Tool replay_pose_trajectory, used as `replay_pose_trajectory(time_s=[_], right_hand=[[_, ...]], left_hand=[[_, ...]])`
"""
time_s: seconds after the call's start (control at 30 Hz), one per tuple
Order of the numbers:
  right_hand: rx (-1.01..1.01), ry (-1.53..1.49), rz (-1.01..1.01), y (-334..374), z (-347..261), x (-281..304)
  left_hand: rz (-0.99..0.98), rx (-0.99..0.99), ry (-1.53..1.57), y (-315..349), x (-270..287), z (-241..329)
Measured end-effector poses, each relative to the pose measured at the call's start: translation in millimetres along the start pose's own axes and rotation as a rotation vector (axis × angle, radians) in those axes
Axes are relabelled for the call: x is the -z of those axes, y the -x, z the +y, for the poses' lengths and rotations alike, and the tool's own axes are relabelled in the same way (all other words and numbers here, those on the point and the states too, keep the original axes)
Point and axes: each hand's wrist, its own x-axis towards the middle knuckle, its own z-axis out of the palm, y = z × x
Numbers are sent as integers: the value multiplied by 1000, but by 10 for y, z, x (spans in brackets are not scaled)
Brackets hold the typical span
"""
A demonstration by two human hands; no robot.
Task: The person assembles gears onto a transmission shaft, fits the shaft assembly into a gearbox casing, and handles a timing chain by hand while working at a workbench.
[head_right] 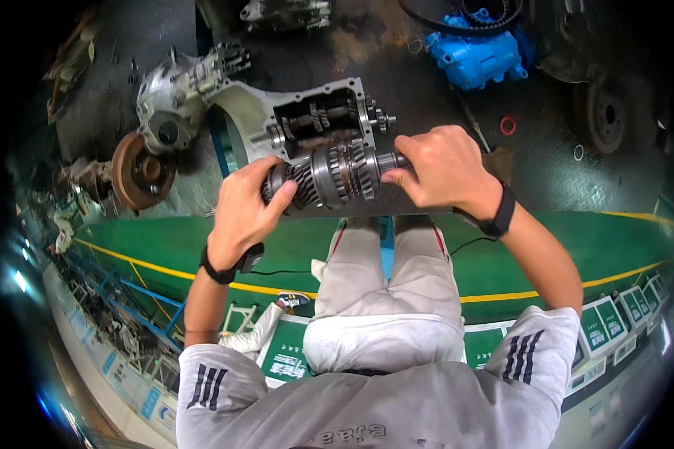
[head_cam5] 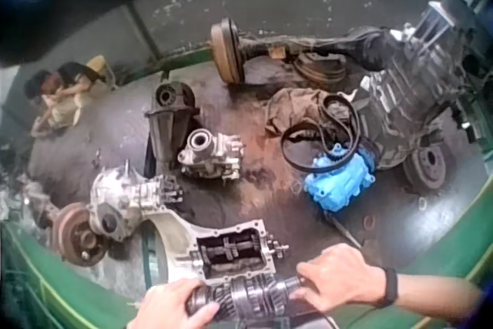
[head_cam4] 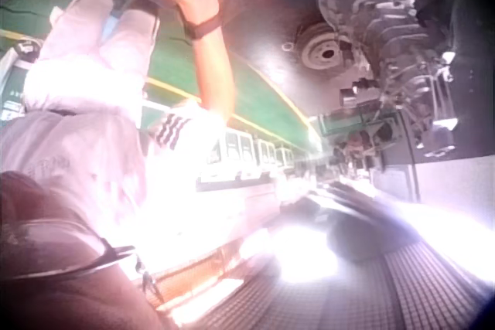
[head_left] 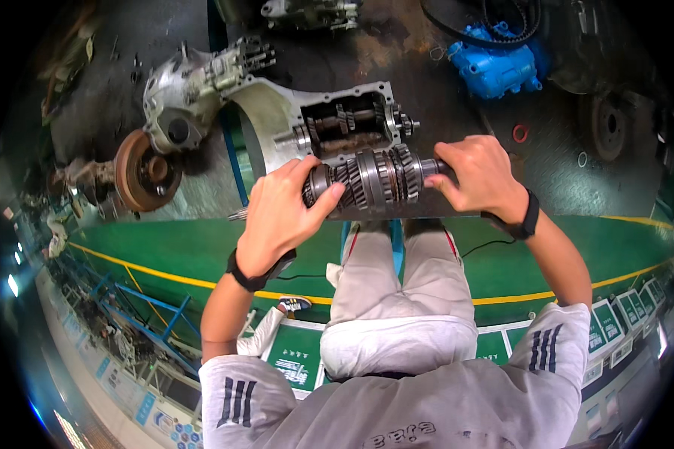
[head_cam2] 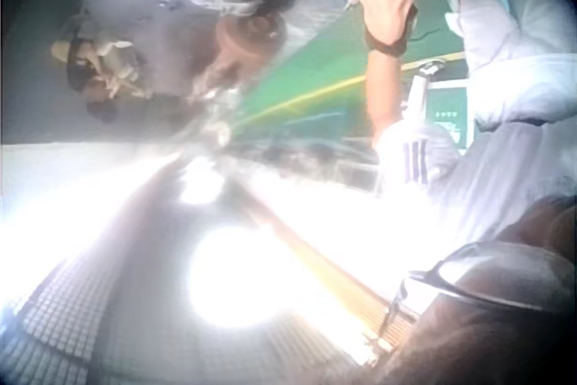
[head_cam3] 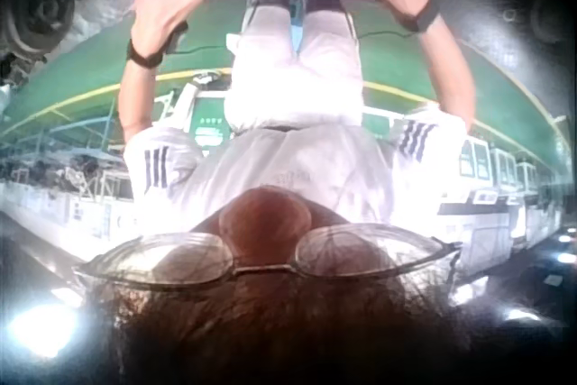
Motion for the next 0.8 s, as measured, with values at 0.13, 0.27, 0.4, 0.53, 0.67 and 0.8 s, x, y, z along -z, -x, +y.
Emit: replay_pose_trajectory(time_s=[0.13,0.27,0.4,0.53,0.67,0.8], right_hand=[[-64,-21,-33,-373,242,-138],[-84,-66,-9,-533,465,-371],[-104,-96,8,-684,546,-504],[-100,-98,-12,-825,650,-475],[-100,-176,-28,-724,728,-668],[-65,-212,5,-719,778,-722]], left_hand=[[24,-5,19,-334,-84,-331],[10,63,9,-597,-37,-463],[-113,1,26,-669,98,-631],[-301,-48,146,-698,194,-733],[-258,-29,151,-600,173,-867],[-231,50,105,-570,167,-911]])
